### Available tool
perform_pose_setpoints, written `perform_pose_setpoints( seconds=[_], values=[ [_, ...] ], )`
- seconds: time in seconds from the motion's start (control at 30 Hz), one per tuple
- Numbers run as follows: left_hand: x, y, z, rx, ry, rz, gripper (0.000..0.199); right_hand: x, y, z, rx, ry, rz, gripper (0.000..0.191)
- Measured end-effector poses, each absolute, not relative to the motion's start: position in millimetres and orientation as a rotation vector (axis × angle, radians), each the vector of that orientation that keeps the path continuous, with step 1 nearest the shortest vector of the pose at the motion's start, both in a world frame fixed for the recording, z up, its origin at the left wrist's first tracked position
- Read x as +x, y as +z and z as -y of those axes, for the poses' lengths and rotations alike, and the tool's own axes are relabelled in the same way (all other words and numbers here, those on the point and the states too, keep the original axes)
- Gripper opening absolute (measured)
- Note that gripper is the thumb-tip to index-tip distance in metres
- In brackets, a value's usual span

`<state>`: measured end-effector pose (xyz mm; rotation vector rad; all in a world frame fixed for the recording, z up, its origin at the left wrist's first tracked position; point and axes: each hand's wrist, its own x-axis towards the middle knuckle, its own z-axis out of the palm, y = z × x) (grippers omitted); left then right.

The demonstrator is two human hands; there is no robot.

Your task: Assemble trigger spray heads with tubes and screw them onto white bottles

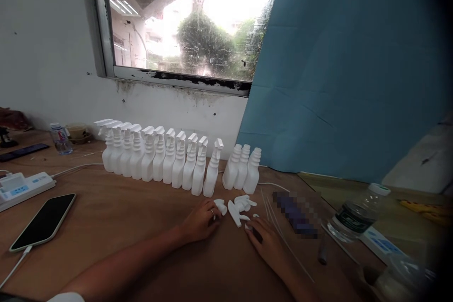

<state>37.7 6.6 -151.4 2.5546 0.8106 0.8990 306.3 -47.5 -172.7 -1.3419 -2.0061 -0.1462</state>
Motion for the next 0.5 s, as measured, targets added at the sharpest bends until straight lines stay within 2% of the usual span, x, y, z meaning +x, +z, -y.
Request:
perform_pose_setpoints(
  seconds=[0.2,0.37,0.5],
  values=[
    [24.0,-147.6,7.1,2.547,0.806,-0.885,0.032,304.8,-169.0,46.9,-1.33,-0.097,1.981,0.016],
    [25.1,-146.6,8.5,2.536,0.84,-0.811,0.058,299.0,-164.9,49.9,-1.343,-0.088,1.942,0.013],
    [24.8,-147.5,6.3,2.553,0.809,-0.812,0.05,307.0,-161.8,50.6,-1.324,-0.103,1.94,0.019]
  ],
)
